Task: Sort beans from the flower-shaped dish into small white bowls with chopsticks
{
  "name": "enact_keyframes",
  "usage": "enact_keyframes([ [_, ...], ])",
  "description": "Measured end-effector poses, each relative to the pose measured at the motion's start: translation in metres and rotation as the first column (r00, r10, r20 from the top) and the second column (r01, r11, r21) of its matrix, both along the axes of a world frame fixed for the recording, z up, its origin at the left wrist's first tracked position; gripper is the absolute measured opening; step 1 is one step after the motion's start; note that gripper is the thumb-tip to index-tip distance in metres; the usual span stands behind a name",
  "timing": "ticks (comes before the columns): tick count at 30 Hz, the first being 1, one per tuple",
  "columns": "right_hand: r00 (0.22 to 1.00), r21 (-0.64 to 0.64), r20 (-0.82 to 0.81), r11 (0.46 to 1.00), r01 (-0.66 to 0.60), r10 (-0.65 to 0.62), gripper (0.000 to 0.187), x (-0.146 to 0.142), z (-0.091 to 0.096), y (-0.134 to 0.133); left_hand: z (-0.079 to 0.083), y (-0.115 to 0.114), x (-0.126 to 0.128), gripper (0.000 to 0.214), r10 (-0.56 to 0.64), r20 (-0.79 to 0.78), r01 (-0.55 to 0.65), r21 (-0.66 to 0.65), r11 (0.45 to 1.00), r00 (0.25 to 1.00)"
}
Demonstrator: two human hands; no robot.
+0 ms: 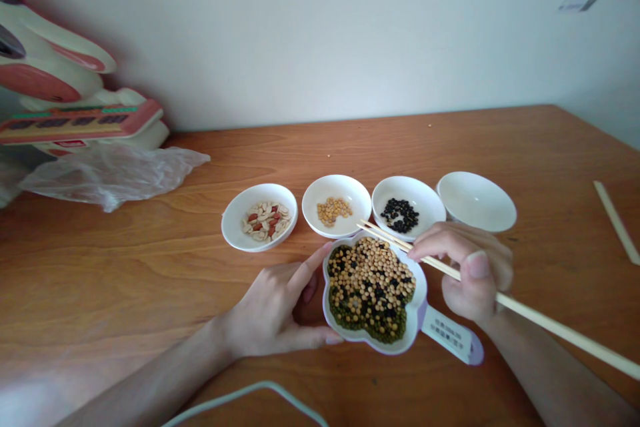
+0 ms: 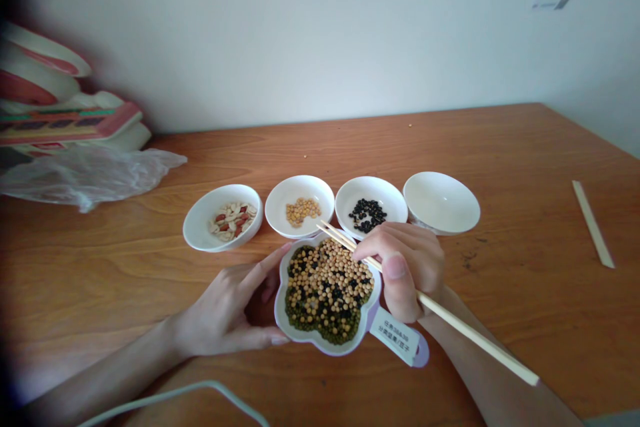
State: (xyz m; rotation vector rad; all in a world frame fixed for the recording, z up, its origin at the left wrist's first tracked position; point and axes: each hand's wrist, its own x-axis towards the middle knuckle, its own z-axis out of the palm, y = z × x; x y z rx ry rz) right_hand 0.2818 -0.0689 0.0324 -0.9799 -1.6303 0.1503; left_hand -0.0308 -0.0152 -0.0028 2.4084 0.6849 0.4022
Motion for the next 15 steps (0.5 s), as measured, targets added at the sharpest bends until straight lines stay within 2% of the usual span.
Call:
enact_keyframes([
  [3, 1.0, 0.021, -0.006, 0.999, -0.026, 0.026, 0.065, -0.001, 0.008, -0.001, 0.0, 0.0, 0.0, 0.117, -0.006, 0.006, 0.006, 0.007, 1.0, 1.0],
  [9, 0.991, 0.059, 0.116, 0.995, -0.077, 0.07, 0.068, 0.001, 0.017, -0.002, 0.0, 0.0, 0.0, 0.117, -0.009, 0.019, 0.01, -0.003, 1.0, 1.0],
  [12, 0.982, 0.014, 0.165, 0.996, -0.091, 0.088, 0.07, 0.009, 0.016, -0.002, 0.0, 0.0, -0.001, 0.117, -0.012, 0.023, 0.012, -0.023, 1.0, 1.0],
  [15, 0.954, -0.086, 0.264, 0.989, -0.124, 0.142, 0.074, 0.021, 0.02, -0.002, 0.001, 0.0, 0.0, 0.117, -0.011, 0.004, 0.011, -0.017, 1.0, 1.0],
])
